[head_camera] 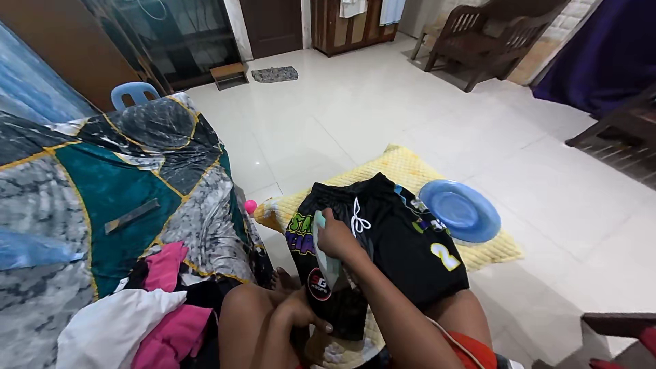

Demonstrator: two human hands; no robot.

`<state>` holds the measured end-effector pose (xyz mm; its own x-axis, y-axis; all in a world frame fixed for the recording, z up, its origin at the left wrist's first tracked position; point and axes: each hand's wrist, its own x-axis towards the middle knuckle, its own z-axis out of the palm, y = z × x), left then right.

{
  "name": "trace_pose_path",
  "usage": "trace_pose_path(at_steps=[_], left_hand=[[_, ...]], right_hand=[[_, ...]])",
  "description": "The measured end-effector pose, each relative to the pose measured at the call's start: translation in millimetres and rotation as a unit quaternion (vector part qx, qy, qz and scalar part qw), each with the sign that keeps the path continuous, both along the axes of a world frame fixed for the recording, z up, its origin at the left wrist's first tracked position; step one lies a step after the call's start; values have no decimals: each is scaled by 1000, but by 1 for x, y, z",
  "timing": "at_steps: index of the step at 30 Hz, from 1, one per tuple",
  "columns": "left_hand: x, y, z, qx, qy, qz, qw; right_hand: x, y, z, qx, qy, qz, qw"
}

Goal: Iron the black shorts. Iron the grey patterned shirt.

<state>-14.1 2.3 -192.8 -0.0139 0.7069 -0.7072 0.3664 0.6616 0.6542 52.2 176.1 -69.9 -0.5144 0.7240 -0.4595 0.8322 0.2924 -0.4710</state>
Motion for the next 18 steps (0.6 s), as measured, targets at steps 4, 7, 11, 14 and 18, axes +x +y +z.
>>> trace_pose_path(at_steps=[4,7,11,14,18], left_hand=[[-3,1,-5,9,-5,6,1000],[-1,-4,-5,-4,-7,15,1000],[0,-10,-12,-1,-19,46,999],[-1,-13,-10,5,-18,54,998],[0,-10,-2,4,-1,25,1000]], right_hand=[[-28,24,9,12,3,8,1000],[-27,23,-2,14,6,-1,1000],[-7,6,-1,14,-11,21,1000],[16,-22,-1,12,-33,27,999],[52,-68,7,4,-68,49,996]])
